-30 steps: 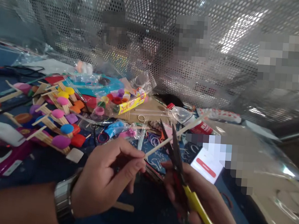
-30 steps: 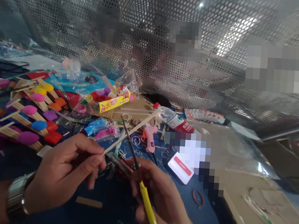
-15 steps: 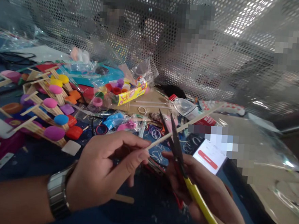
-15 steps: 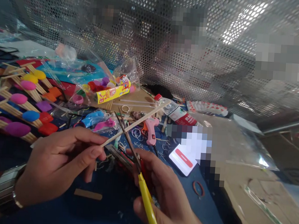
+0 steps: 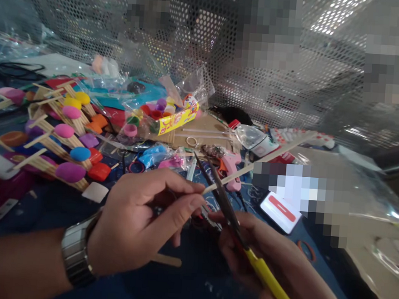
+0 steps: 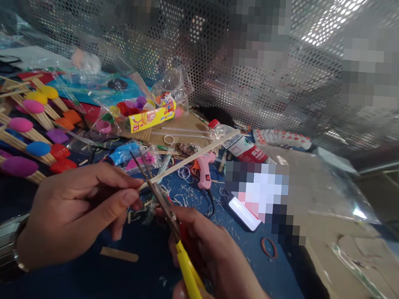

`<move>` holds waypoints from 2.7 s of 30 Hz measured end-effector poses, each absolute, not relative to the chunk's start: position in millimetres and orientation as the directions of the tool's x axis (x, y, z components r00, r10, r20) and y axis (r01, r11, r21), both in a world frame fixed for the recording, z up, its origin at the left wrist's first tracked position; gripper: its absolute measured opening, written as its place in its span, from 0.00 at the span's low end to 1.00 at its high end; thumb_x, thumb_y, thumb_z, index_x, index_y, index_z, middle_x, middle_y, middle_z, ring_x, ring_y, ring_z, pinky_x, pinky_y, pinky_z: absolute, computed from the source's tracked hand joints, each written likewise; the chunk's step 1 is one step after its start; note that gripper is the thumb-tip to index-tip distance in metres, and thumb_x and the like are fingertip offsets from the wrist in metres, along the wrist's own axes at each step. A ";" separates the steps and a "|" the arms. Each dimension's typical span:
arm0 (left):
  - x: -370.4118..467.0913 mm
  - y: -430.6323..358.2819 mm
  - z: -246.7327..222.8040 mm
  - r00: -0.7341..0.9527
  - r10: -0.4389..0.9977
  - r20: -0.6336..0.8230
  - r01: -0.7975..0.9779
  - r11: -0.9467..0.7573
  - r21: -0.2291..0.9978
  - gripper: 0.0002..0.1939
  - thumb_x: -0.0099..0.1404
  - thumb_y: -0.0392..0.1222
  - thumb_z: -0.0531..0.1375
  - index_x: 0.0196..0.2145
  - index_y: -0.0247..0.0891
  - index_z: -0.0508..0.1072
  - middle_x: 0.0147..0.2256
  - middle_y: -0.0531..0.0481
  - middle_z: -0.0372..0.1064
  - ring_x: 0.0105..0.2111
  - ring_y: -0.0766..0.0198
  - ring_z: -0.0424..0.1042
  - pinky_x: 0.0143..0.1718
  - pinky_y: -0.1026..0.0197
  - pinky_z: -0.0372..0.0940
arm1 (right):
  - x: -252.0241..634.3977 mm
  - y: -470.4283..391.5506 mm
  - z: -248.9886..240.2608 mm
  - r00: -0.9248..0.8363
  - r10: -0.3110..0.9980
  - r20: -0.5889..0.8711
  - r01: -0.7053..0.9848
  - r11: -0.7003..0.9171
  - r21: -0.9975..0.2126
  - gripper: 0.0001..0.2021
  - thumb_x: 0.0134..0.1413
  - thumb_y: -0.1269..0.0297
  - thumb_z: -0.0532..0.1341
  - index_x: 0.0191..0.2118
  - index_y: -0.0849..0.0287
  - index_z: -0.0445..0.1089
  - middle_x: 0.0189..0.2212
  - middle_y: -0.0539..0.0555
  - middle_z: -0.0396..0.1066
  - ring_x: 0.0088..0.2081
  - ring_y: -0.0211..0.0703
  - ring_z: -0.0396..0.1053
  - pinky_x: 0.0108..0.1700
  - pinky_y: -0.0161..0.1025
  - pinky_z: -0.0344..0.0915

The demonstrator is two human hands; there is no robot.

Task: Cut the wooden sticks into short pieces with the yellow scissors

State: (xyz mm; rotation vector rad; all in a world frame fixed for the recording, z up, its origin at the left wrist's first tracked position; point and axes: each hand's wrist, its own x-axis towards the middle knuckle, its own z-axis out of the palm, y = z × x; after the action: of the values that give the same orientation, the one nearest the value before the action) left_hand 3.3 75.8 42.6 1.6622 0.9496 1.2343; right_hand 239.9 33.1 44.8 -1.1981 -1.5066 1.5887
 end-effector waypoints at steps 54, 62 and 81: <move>8.4 82.1 43.4 0.174 0.932 0.318 0.096 -0.337 0.937 0.03 0.68 0.42 0.63 0.37 0.42 0.76 0.25 0.54 0.76 0.15 0.69 0.71 0.16 0.68 0.70 | 241.7 28.7 45.9 -0.335 0.898 -0.287 0.103 -0.267 -0.958 0.33 0.52 0.44 0.67 0.62 0.48 0.66 0.39 0.59 0.75 0.38 0.47 0.74 0.36 0.37 0.76; 8.2 82.4 43.8 0.182 0.926 0.330 0.089 -0.350 0.933 0.03 0.67 0.41 0.63 0.37 0.41 0.76 0.26 0.53 0.75 0.15 0.70 0.71 0.16 0.69 0.70 | 238.5 28.3 50.9 -0.250 0.918 -0.308 0.063 -0.302 -0.951 0.32 0.48 0.45 0.71 0.58 0.50 0.71 0.39 0.59 0.75 0.37 0.47 0.74 0.35 0.37 0.76; 9.8 85.4 43.0 0.185 0.916 0.356 0.012 -0.364 0.931 0.01 0.67 0.37 0.63 0.37 0.39 0.76 0.26 0.54 0.76 0.17 0.70 0.74 0.17 0.71 0.70 | 238.1 23.6 47.6 -0.231 0.943 -0.238 0.117 -0.216 -0.969 0.30 0.52 0.44 0.67 0.60 0.46 0.69 0.39 0.58 0.75 0.39 0.48 0.74 0.39 0.38 0.76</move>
State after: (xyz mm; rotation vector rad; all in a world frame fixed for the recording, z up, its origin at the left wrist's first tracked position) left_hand 9.8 85.4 43.0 1.5908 0.9078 1.3083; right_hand 238.1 23.6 47.6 -1.3233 -1.3428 1.5244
